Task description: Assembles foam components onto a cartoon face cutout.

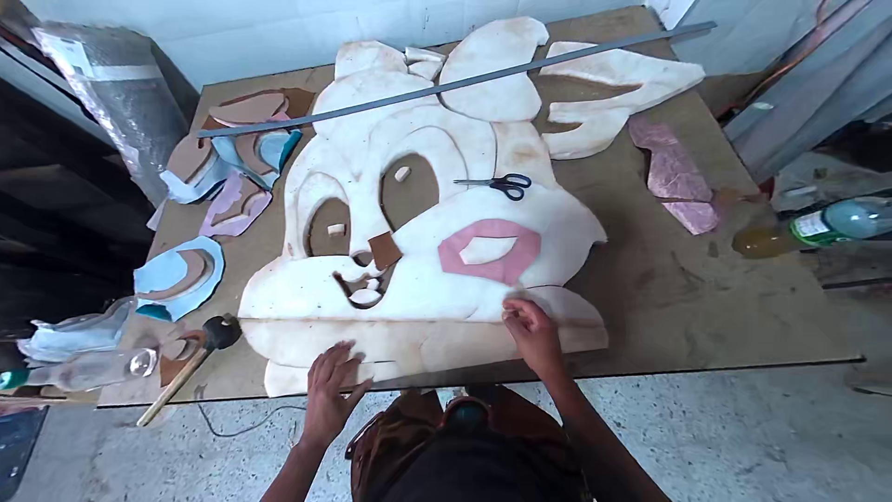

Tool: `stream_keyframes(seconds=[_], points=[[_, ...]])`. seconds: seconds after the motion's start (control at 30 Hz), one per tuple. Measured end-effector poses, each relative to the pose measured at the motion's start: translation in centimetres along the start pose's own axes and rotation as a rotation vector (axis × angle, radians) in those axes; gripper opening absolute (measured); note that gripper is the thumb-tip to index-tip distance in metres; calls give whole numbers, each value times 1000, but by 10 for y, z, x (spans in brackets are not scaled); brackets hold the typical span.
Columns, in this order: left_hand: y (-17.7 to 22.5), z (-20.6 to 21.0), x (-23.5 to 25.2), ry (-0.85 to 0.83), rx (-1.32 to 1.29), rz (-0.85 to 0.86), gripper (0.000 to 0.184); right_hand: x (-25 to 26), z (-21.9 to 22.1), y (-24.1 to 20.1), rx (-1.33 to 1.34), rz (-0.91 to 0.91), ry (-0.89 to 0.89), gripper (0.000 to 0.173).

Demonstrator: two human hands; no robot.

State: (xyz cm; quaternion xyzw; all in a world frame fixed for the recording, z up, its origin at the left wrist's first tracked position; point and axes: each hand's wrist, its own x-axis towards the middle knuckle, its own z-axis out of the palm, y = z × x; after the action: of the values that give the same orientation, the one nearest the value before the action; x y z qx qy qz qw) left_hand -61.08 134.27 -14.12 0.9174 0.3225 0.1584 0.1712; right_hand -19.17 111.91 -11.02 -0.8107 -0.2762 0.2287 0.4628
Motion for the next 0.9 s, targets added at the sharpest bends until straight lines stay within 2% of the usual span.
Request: stream_keyframes(seconds=[0.13, 0.27, 0.33, 0.43, 0.53, 0.63, 0.73, 0.8, 0.9], points=[[64, 4, 32, -15, -181, -157, 43, 91, -29, -33, -235, -172, 8, 46], [136, 25, 122, -200, -383, -434, 35, 166, -16, -53, -579, -350, -180, 75], [158, 47, 164, -242, -356, -443, 31, 177, -2, -54, -721, -428, -289, 77], [170, 76, 235, -148, -297, -347, 32, 188, 1, -39, -771, -412, -278, 73], [177, 94, 298, -138, -211, -287, 47, 172, -15, -31, -610, -353, -161, 73], [182, 108, 336, -286, -17, -267, 65, 134, -38, -30, -395, -209, -78, 79], [188, 105, 353, -498, 73, -223, 45, 99, -61, -17, -351, -58, 0, 88], [190, 94, 355, -599, -125, -215, 43, 83, -73, -3, -300, -30, 38, 87], [207, 47, 352, -626, -742, -298, 39, 61, -89, 14, -222, -9, 4, 82]])
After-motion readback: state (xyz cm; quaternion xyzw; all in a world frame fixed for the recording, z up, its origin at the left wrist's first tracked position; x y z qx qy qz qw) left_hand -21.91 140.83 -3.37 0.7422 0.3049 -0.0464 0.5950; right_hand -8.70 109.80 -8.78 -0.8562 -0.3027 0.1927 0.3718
